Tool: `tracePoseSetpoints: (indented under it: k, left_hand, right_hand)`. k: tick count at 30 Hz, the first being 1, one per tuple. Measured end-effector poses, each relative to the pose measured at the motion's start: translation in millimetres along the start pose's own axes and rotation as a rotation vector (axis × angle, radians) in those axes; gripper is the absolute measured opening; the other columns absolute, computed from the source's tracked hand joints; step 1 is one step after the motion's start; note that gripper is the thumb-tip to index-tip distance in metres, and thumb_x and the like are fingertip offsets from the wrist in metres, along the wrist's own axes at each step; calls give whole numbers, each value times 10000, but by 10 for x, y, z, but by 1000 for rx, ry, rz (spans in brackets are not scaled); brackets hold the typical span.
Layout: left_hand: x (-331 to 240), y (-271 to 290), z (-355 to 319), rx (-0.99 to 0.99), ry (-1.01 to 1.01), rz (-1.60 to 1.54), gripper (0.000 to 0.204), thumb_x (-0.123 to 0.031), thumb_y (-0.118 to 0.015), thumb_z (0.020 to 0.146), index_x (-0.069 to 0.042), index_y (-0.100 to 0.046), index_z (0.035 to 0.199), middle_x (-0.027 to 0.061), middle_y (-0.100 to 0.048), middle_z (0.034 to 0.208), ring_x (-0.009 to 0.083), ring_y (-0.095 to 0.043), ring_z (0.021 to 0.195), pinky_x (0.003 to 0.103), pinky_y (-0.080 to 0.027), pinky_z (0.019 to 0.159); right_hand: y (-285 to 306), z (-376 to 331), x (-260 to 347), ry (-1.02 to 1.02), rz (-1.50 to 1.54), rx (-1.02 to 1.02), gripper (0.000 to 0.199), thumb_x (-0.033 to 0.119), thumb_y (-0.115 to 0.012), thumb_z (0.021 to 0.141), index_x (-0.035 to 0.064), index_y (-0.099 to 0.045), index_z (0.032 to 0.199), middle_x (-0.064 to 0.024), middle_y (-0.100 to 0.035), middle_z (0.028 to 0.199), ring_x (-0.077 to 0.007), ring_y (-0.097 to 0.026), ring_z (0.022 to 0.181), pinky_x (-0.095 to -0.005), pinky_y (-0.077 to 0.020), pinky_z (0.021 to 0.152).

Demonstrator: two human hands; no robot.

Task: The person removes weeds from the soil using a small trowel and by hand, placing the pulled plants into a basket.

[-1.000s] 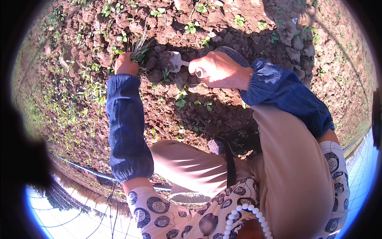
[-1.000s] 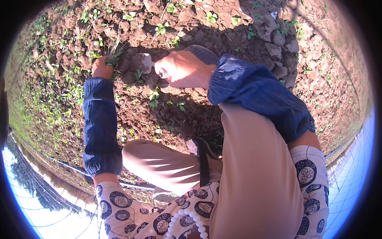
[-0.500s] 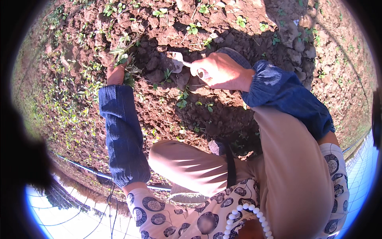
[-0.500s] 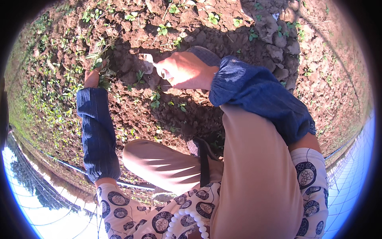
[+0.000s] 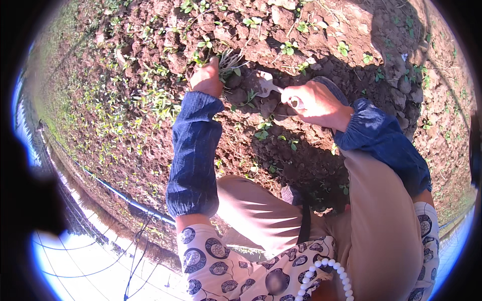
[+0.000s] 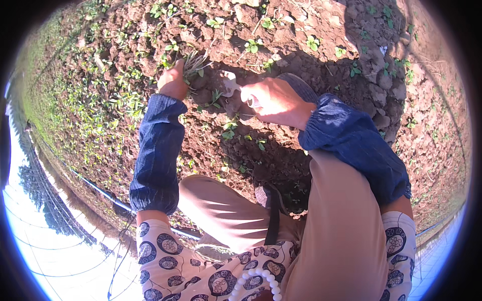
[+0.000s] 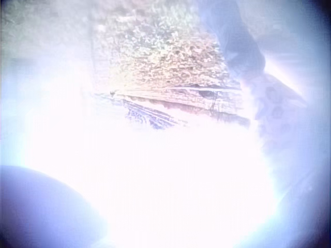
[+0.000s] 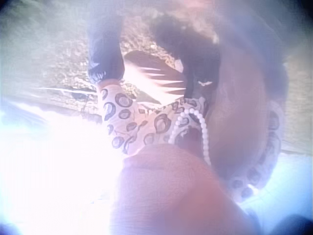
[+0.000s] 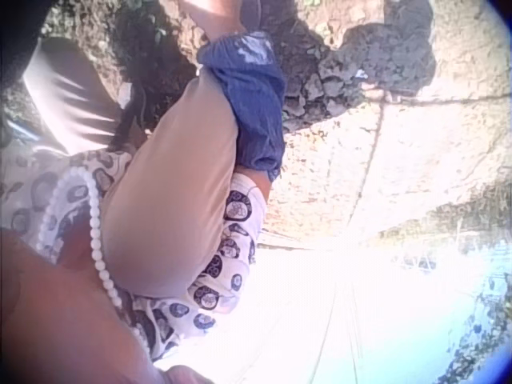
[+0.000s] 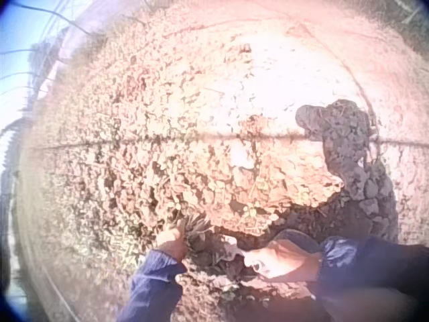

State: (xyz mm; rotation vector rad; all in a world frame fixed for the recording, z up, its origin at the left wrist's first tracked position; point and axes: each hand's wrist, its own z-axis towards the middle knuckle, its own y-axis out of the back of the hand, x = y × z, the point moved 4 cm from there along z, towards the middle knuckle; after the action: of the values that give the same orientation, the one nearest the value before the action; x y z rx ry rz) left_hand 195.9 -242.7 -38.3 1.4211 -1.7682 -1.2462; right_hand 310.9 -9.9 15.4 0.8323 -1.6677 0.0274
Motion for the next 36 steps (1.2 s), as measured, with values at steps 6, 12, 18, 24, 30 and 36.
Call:
tracePoseSetpoints:
  k: [6, 12, 18, 24, 30, 36]
  left_hand:
    - [70, -105, 162, -199, -173, 168, 137, -53, -535, 744, -90, -571, 871, 134, -624, 723, 318, -636, 671, 414, -494, 533]
    - [42, -77, 96, -83, -61, 189, 138, -73, -547, 750, -67, -561, 886, 132, -626, 674, 308, -643, 655, 406, -499, 540]
    - [-65, -65, 184, -35, -122, 297, 130, -109, -561, 763, -59, -566, 883, 119, -641, 680, 291, -649, 655, 389, -495, 531]
    - [-93, 31, 182, 2, -8, 175, 90, -136, -577, 752, -65, -600, 802, 136, -638, 713, 301, -647, 691, 400, -496, 553]
    - [-44, -9, 257, 37, -2, 225, 156, -167, -584, 732, -61, -631, 836, 143, -639, 751, 322, -641, 728, 419, -512, 626]
    - [226, -18, 151, 25, 129, 38, 233, -258, -615, 716, -71, -623, 854, 161, -641, 817, 351, -626, 821, 422, -508, 720]
  right_hand:
    - [46, -6, 170, 52, 84, -123, 70, 25, -588, 732, 45, -569, 796, -143, -522, 572, -294, -550, 524, -339, -398, 494]
    - [46, 2, 200, -86, 57, 6, 179, -8, -585, 677, 61, -582, 842, -156, -592, 657, -333, -609, 651, -370, -456, 573]
    - [43, -15, 137, -59, 12, -13, 185, 7, -589, 671, 79, -596, 841, -132, -587, 630, -301, -605, 611, -371, -451, 567]
    - [70, -58, 27, -49, 51, -19, 216, 11, -592, 651, 90, -600, 851, -116, -580, 646, -297, -590, 634, -380, -439, 577]
    - [29, -35, 88, 97, 32, -110, 210, 16, -584, 657, 89, -592, 853, -110, -559, 618, -302, -571, 593, -389, -419, 546]
    - [35, 16, 104, -64, 21, 8, 166, 47, -591, 700, 62, -608, 865, -142, -567, 633, -310, -571, 572, -364, -438, 537]
